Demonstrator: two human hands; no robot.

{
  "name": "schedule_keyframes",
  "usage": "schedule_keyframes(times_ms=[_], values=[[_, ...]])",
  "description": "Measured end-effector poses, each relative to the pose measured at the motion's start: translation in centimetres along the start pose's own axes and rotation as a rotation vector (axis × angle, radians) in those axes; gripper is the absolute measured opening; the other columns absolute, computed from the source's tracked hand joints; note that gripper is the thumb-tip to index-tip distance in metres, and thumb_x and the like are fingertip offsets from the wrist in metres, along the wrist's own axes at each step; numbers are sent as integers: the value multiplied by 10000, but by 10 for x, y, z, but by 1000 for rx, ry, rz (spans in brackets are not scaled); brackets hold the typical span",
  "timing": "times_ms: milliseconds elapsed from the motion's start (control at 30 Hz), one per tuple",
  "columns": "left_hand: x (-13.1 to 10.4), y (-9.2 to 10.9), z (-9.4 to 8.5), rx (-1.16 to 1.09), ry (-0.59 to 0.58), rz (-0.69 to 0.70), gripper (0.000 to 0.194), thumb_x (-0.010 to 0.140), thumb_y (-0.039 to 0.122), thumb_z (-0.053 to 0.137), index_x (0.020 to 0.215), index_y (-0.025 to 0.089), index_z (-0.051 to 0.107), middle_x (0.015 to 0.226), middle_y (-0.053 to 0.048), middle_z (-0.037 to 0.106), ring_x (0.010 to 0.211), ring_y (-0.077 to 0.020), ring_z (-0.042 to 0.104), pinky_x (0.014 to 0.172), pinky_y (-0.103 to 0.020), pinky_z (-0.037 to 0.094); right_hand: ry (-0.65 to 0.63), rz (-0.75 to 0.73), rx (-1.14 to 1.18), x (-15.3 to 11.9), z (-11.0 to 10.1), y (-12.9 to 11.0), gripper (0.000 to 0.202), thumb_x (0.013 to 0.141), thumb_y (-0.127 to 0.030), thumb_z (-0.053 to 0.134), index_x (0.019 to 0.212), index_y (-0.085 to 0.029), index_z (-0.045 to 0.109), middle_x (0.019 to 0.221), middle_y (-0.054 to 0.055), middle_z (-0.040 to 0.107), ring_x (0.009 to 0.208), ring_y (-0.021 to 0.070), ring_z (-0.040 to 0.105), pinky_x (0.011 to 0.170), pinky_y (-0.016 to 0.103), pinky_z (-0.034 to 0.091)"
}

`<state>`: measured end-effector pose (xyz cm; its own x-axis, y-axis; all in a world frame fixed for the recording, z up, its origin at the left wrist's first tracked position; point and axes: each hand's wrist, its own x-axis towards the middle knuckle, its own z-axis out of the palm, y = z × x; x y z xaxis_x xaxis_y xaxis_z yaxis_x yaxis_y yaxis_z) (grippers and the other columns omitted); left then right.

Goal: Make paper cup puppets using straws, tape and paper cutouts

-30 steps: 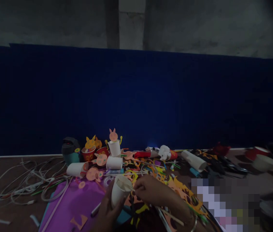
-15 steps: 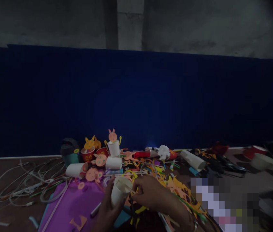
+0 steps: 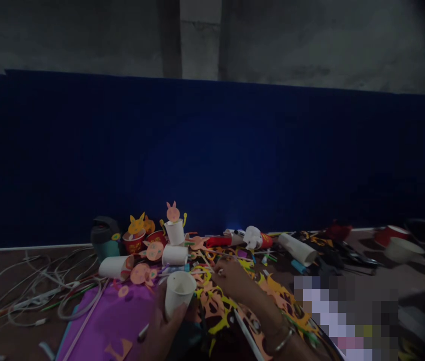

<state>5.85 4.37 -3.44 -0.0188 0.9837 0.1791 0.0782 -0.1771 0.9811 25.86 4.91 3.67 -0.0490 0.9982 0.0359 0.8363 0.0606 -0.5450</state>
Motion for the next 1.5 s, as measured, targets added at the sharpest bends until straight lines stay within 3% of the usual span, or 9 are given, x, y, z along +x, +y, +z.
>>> schedule_keyframes(times_ms=[133,233,333,500,633,833,1233,1367,1500], values=[[-3,3,3,-98,60,19,609,613,555,629,1119,248,486,1048,-68,654,931,-292,613,752,-364,508,-28,12,-60,6,19,4,249,736,-197,511,939,-183,654,858,62,681,818,184,611,675,235,392],[-6,7,2,-133,47,7,588,621,513,648,1122,249,492,1030,-59,655,912,-266,612,753,-338,494,-15,49,-116,11,17,12,282,756,-199,486,990,-194,644,913,67,680,845,190,610,702,247,391],[-7,6,0,-132,30,-7,579,634,476,662,1140,258,486,1026,-52,650,884,-251,611,746,-331,488,12,123,-186,15,4,26,263,783,-197,437,934,-170,651,941,101,671,867,220,605,704,277,389],[-4,-6,-2,-135,20,25,595,639,492,657,1153,269,455,1028,-59,633,880,-259,606,756,-351,485,-48,163,-268,13,-5,43,190,741,-183,480,730,-168,669,794,86,677,764,209,615,642,264,382],[-2,-14,-2,-150,13,28,632,639,523,633,1177,269,420,1054,-70,622,913,-272,603,779,-370,483,-75,190,-305,13,3,43,105,663,-172,560,648,-159,664,723,90,673,726,222,620,609,265,382],[-5,-4,-2,-86,22,46,568,666,475,626,1169,262,473,1093,-68,613,962,-278,581,799,-367,479,-3,222,-318,20,9,39,221,747,-184,487,882,-172,662,904,105,675,856,219,617,669,274,397],[-10,6,1,-52,42,69,542,652,400,643,1141,240,472,1118,-77,598,1030,-283,554,833,-366,457,-90,151,-308,17,13,45,203,656,-112,518,708,-183,701,735,54,685,712,168,609,572,218,351],[-11,7,2,-59,14,54,578,642,423,646,1153,237,449,1125,-79,600,1038,-284,558,842,-358,459,-61,154,-321,21,14,49,198,710,-142,492,688,-171,687,723,64,678,700,169,604,572,223,347],[-11,-1,1,-66,-26,5,633,649,432,634,1204,225,411,1217,-95,555,1117,-283,521,935,-376,415,8,177,-339,26,14,51,243,792,-166,434,802,-163,677,817,95,675,764,188,605,623,240,368]])
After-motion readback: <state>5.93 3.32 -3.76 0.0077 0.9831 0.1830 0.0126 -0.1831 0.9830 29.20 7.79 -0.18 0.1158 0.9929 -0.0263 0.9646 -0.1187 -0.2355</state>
